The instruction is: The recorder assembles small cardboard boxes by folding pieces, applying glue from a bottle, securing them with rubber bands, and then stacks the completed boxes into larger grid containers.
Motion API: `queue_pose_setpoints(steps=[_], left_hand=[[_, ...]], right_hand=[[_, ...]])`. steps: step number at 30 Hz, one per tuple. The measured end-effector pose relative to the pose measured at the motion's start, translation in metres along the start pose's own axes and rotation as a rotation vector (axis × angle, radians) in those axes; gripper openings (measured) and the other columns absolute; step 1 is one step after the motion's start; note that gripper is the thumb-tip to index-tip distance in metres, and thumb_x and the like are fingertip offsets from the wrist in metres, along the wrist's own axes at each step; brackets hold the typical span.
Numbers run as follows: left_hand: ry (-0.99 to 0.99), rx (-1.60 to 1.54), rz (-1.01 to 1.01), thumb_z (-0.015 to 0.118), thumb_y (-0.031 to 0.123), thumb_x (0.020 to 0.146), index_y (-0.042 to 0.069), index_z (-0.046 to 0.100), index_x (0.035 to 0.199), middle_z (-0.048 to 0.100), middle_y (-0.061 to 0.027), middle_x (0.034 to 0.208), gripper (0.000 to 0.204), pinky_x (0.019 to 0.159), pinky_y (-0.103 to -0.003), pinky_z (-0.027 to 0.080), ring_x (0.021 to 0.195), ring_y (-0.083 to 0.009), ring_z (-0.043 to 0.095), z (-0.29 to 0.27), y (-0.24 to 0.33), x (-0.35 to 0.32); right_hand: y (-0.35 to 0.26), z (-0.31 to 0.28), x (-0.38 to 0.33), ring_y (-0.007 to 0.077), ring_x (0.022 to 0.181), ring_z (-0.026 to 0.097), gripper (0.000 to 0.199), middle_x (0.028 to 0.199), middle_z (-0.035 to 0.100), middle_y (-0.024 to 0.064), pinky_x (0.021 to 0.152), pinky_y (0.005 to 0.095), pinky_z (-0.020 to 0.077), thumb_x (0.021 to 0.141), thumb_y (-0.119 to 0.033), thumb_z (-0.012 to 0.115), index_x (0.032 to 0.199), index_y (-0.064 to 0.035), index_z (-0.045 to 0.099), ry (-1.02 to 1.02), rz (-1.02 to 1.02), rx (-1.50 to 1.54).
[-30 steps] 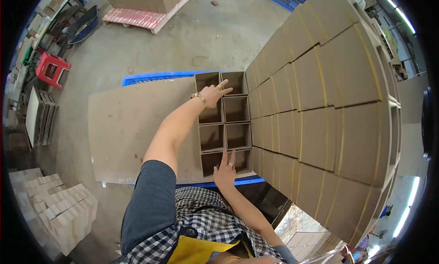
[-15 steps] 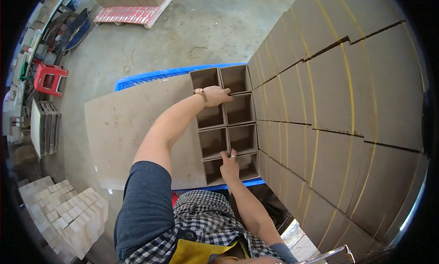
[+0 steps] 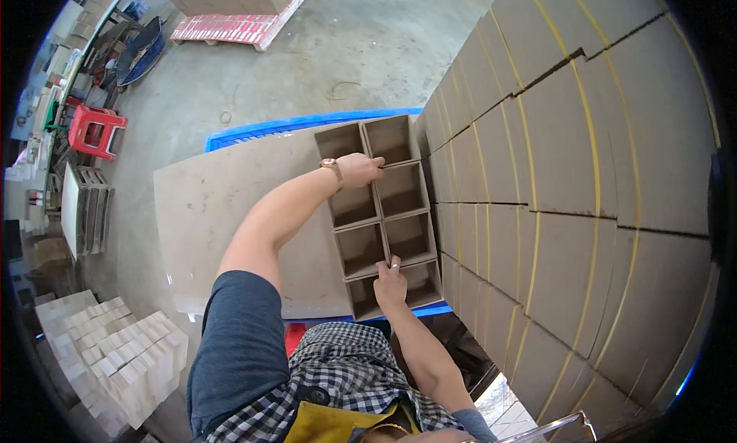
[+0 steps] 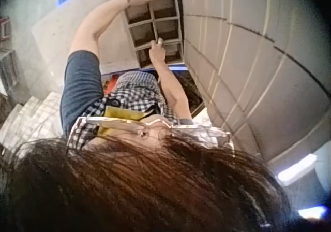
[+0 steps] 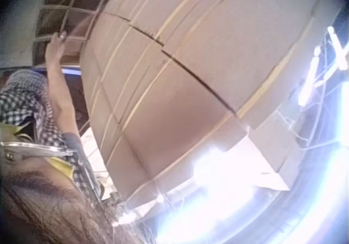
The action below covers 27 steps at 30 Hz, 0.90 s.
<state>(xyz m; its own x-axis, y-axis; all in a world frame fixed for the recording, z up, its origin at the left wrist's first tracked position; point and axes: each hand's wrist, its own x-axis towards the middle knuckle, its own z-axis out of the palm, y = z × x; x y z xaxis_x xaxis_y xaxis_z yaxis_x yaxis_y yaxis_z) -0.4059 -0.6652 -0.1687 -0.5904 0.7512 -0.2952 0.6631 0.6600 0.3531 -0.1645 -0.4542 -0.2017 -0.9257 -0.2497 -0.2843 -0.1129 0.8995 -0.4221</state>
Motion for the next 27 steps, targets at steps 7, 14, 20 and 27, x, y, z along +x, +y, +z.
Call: queue_pose_setpoints(steps=[7,14,20,27], left_hand=[[0.183,-0.015,-0.103,0.054,0.002,0.073,0.004,0.054,0.091,0.052,-0.0169,0.098,0.018,0.066,-0.045,0.049,0.076,-0.0357,0.06,-0.027,0.039,-0.109],[0.502,0.058,-0.245,0.057,0.002,0.075,0.005,0.06,0.088,0.056,-0.0152,0.09,0.014,0.067,-0.044,0.049,0.078,-0.0357,0.059,-0.157,0.124,-0.263],[0.729,0.262,-0.255,0.06,-0.006,0.07,0.001,0.06,0.083,0.057,-0.0169,0.085,0.015,0.074,-0.043,0.046,0.084,-0.0366,0.057,-0.318,0.22,-0.343],[0.763,0.343,-0.184,0.053,-0.012,0.07,-0.001,0.055,0.075,0.053,-0.0092,0.071,0.013,0.061,-0.03,0.043,0.066,-0.0188,0.056,-0.496,0.279,-0.393]], right_hand=[[-0.051,-0.032,-0.043,0.0346,0.061,0.062,0.024,0.111,0.05,0.0189,0.056,0.0452,0.0533,0.069,-0.005,0.058,0.092,-0.0096,0.061,-0.01,-0.14,0.013],[-0.138,-0.166,-0.09,0.0339,0.063,0.065,0.009,0.102,0.052,0.0235,0.056,0.0432,0.0539,0.072,-0.005,0.055,0.08,-0.0035,0.053,0.065,-0.476,0.075],[-0.217,-0.325,-0.146,0.0325,0.064,0.065,0.008,0.098,0.054,0.024,0.056,0.0424,0.0535,0.075,-0.006,0.054,0.081,-0.0008,0.055,0.214,-0.644,-0.066],[-0.286,-0.492,-0.203,0.036,0.075,0.066,0.01,0.089,0.062,0.0255,0.067,0.0407,0.0547,0.068,-0.001,0.059,0.077,0.0033,0.062,0.449,-0.776,-0.081]])
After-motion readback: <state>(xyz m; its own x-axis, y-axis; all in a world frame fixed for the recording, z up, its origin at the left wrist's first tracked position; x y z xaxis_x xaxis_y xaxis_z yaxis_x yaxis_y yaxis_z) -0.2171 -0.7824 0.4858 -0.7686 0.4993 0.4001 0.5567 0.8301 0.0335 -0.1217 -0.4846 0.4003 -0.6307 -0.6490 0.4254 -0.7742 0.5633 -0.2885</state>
